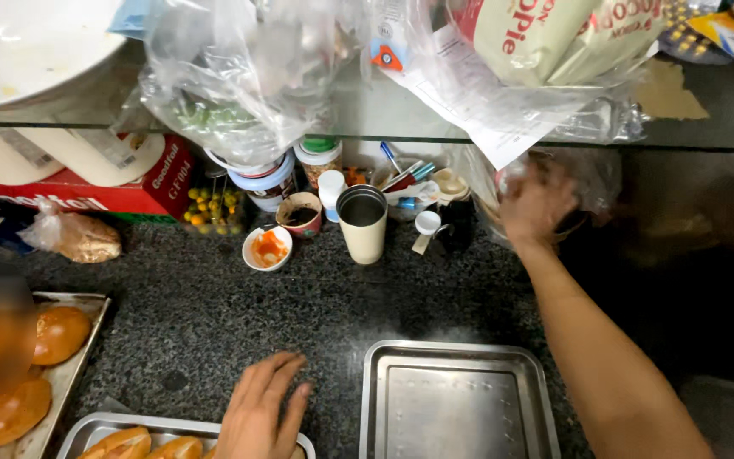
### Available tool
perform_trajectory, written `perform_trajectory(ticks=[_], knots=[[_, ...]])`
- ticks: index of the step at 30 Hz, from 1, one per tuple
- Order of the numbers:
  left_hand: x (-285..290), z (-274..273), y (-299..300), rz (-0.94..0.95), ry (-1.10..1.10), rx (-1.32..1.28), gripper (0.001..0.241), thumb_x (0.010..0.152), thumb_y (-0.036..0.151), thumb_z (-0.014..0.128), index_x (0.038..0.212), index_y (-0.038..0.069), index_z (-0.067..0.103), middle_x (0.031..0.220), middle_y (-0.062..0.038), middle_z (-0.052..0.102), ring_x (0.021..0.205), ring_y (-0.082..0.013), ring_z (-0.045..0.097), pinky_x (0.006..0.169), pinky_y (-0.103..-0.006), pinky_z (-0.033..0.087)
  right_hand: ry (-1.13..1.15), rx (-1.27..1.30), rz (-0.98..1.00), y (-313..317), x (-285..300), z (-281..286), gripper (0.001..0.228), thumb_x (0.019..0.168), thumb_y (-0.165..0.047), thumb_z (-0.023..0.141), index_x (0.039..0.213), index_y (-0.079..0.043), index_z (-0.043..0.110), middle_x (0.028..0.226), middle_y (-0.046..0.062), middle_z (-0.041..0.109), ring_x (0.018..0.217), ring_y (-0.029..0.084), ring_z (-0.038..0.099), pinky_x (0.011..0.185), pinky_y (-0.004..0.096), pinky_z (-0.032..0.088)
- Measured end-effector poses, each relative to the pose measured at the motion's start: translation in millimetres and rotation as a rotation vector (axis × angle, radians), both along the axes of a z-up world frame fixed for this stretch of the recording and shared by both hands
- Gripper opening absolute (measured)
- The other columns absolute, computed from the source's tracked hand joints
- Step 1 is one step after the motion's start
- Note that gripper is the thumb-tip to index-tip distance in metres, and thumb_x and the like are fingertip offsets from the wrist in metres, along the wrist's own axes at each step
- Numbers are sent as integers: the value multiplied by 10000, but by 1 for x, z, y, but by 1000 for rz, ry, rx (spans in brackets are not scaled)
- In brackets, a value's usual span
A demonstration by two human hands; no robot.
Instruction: The person removes trays of bread and rolls from a heated cabinet and applies a topping to the rolls using a piping bag. They then place the trays into a glass display case and rearrange items on the shelves.
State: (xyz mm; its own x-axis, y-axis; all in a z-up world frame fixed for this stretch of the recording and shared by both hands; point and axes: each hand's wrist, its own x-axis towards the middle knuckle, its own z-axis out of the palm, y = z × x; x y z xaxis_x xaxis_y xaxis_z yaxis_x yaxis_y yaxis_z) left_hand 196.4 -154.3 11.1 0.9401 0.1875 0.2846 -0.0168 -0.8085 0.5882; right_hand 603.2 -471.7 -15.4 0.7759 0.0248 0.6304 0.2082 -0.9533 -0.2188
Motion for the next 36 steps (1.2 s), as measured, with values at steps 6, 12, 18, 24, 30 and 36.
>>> perform_trajectory(ticks=[6,12,18,24,30,36], knots=[[-16,43,-13,2,-121,-129,324,904,152,671,1201,25,691,1228,-148,675,1161,-327,642,990,-415,495,-139,220,145,-13,-90,57,352,1053,-200,644,1295,50,593,1333,252,537,1273,448,436,1038,609,325],[-44,126,-36,-53,-115,-332,361,912,209,678,1231,41,674,1293,-147,670,1219,-312,613,924,-367,531,461,752,766,39,-190,113,373,1101,-336,528,1166,13,644,1047,121,598,942,195,541,850,322,463],[-84,156,-14,-229,135,-347,452,854,301,805,1153,-13,679,1092,-178,718,1033,-312,666,896,-404,526,787,583,1420,145,-336,188,388,1106,-320,452,1158,8,652,1255,56,585,1128,168,567,1013,306,456],[-136,105,12,-518,83,-1092,255,1019,254,647,1062,3,668,960,-74,741,922,-200,721,853,-347,585,510,193,1567,230,-442,221,296,1092,-251,507,1157,-12,670,1303,96,608,1272,292,537,1128,397,387],[-177,89,86,81,-45,-1537,352,1003,345,583,820,54,658,852,-92,762,833,-230,727,726,-400,587,528,365,1171,255,-458,186,316,1021,-249,617,1246,-41,695,1184,88,705,1128,200,667,962,334,518],[-205,83,185,84,-509,-1928,595,1049,514,484,589,170,329,512,-29,338,640,-256,595,869,-476,559,1118,686,957,289,-481,101,323,976,-249,643,1219,-46,705,1048,55,770,941,120,707,859,281,576]])
